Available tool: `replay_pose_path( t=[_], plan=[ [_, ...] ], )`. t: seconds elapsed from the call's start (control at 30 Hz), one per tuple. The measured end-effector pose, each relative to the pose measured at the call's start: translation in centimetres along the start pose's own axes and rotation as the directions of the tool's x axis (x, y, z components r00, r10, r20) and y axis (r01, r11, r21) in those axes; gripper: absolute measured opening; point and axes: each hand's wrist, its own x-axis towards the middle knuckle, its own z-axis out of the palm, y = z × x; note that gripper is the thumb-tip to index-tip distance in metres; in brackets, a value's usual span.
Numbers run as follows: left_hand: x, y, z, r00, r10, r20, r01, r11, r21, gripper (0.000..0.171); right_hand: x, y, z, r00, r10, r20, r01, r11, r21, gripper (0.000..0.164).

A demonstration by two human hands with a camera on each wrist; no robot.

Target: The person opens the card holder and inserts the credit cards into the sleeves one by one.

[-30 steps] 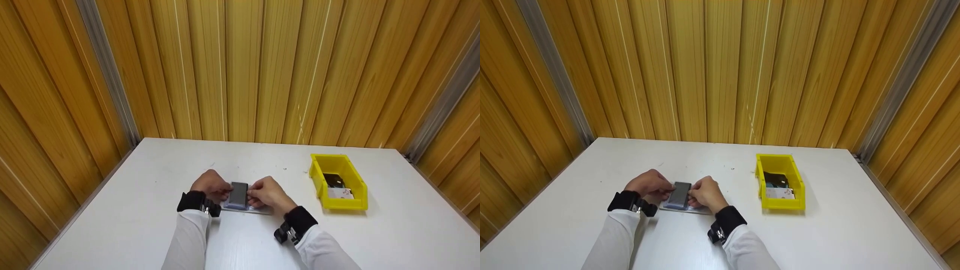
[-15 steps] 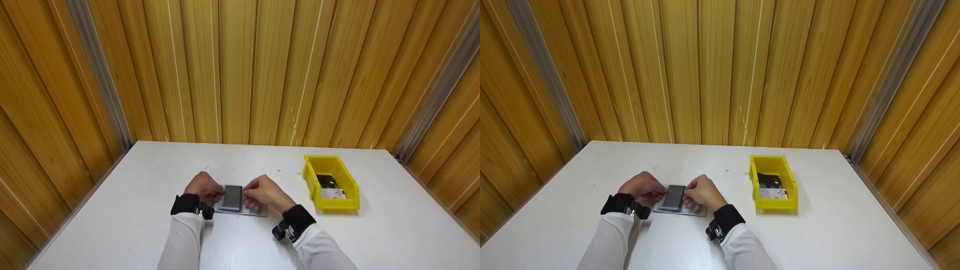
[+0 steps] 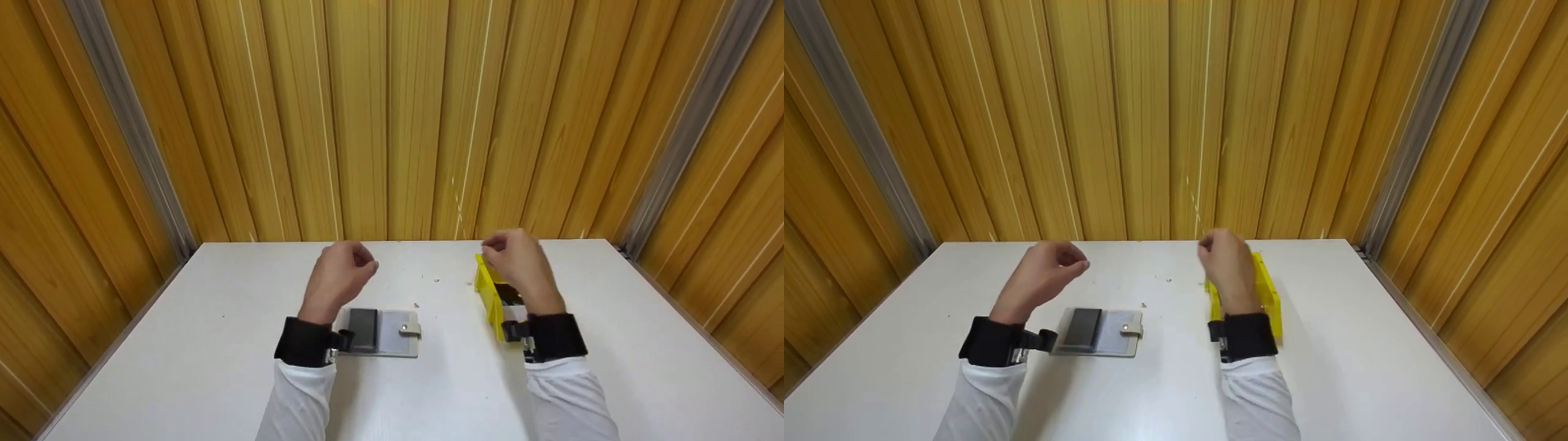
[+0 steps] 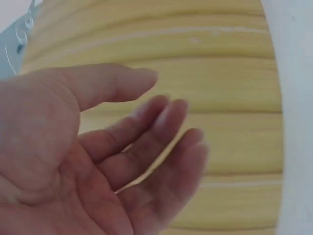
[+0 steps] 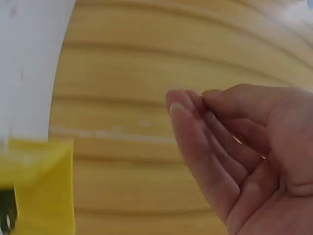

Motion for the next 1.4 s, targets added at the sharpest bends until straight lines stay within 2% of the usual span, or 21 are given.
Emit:
replay_pose_path(
  t=[0.1, 0.2, 0.3, 0.4, 0.47, 0.6, 0.73, 0.93, 1.03, 1.23, 1.4],
  plan=[
    [-0.2, 2.4, 2.4, 0.99, 0.136, 0.033, -0.138, 0.989, 0.059, 0.009, 0.0, 3.0, -1.5, 0.998, 0.046, -0.033, -0.052, 0.978, -0.203, 0.024],
    [-0.3, 4.0, 5.4, 0.969, 0.225, 0.101, -0.236, 0.965, 0.115, 0.009, -0.1, 5.3, -1.5, 0.99, 0.115, 0.082, -0.089, 0.957, -0.275, 0.029],
    [-0.4, 4.6, 7.7, 0.953, 0.253, 0.167, -0.281, 0.944, 0.172, 0.011, 0.2, 6.1, -0.1, 0.951, 0.207, 0.232, -0.135, 0.947, -0.291, 0.039],
    [-0.7, 4.4, 8.6, 0.944, 0.237, 0.228, -0.286, 0.935, 0.212, 0.011, 0.6, 5.7, 1.9, 0.909, 0.26, 0.327, -0.163, 0.941, -0.295, 0.046],
    [-0.9, 3.9, 8.6, 0.944, 0.222, 0.243, -0.278, 0.933, 0.228, 0.01, 0.9, 5.3, 3.0, 0.901, 0.26, 0.347, -0.151, 0.939, -0.309, 0.045],
    [-1.1, 2.9, 7.9, 0.953, 0.2, 0.229, -0.256, 0.934, 0.248, 0.008, 1.3, 4.6, 4.3, 0.898, 0.24, 0.368, -0.105, 0.93, -0.352, 0.031],
    [-1.0, 2.0, 7.3, 0.957, 0.185, 0.224, -0.24, 0.937, 0.253, 0.011, 1.6, 4.6, 4.6, 0.895, 0.228, 0.383, -0.082, 0.929, -0.361, 0.018],
    [-0.9, 1.3, 7.1, 0.965, 0.136, 0.225, -0.188, 0.956, 0.225, 0.01, 2.3, 5.0, 4.6, 0.871, 0.235, 0.431, -0.097, 0.943, -0.318, 0.014],
    [-0.8, 1.2, 7.1, 0.965, 0.13, 0.228, -0.179, 0.961, 0.212, 0.009, 2.4, 5.2, 4.4, 0.877, 0.209, 0.433, -0.091, 0.956, -0.277, 0.014],
    [-0.7, 0.9, 7.1, 0.962, 0.14, 0.233, -0.185, 0.965, 0.185, 0.011, 2.3, 5.2, 3.7, 0.912, 0.148, 0.383, -0.056, 0.969, -0.24, 0.003],
    [-0.5, 0.3, 6.7, 0.965, 0.145, 0.217, -0.183, 0.969, 0.165, 0.018, 2.7, 5.1, 3.6, 0.928, 0.074, 0.365, 0.016, 0.971, -0.238, 0.009]
  ],
)
